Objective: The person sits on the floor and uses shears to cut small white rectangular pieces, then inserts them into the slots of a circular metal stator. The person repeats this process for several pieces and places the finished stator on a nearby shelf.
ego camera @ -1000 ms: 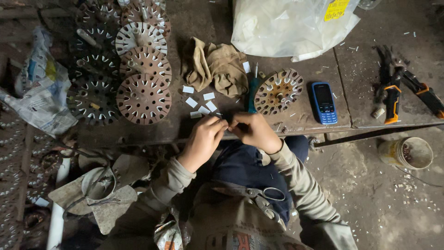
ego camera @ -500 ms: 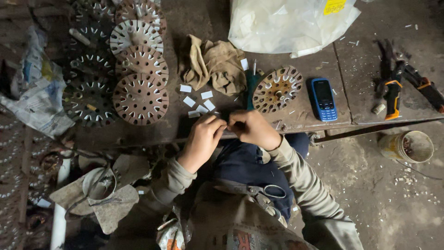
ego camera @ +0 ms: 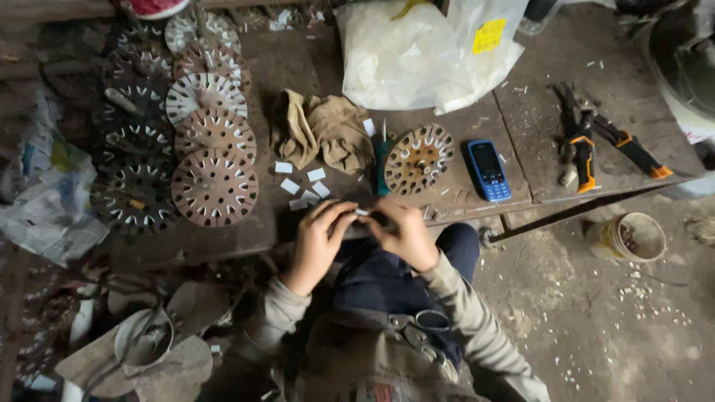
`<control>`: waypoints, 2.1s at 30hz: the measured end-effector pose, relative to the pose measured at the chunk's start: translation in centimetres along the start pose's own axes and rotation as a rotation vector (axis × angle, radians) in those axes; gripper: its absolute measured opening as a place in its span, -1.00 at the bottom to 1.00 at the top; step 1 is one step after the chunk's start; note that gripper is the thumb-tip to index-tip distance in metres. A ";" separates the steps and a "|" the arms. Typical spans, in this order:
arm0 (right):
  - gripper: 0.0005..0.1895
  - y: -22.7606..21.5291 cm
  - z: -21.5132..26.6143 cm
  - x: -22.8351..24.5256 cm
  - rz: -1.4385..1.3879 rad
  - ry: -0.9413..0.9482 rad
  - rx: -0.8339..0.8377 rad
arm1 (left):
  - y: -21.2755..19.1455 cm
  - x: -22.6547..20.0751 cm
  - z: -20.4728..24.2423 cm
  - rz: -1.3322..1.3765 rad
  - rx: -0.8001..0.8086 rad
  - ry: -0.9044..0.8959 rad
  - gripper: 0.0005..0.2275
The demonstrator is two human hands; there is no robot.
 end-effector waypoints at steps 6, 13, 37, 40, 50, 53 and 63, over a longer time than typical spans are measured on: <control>-0.68 -5.8 -1.8 1.4 0.316 -0.129 -0.168 | 4.9 0.9 -2.5 0.289 -0.117 -0.173 -0.64; -0.68 -5.9 -4.2 2.5 0.386 -0.255 -0.090 | 8.8 2.2 -4.2 0.276 -0.242 -0.065 -0.71; -0.51 -9.9 -7.9 0.1 0.345 -0.200 -0.054 | 7.0 0.2 -8.7 0.326 -0.139 -0.040 -0.69; -0.57 -9.8 -7.8 -1.8 0.219 -0.074 -0.006 | 7.8 0.6 -8.8 0.442 -0.180 -0.073 -0.70; -0.61 -9.0 -7.9 -1.5 0.197 -0.040 -0.040 | 8.4 1.3 -8.5 0.380 -0.209 -0.094 -0.72; -0.58 -8.8 -7.8 -0.9 0.179 -0.011 -0.065 | 8.1 0.8 -8.3 0.366 -0.223 -0.060 -0.73; -0.59 -7.9 4.8 -0.3 0.259 0.070 -0.468 | 8.4 1.0 -9.3 0.345 -0.160 -0.159 -0.73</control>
Point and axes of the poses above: each hand's wrist, its own z-axis away from the middle knuckle, its own y-axis out of the palm, x = y × z, the point moved 5 cm from there along -z, towards the middle knuckle, and after that the axes turned 5 degrees about -z, right-handed, at the moved point
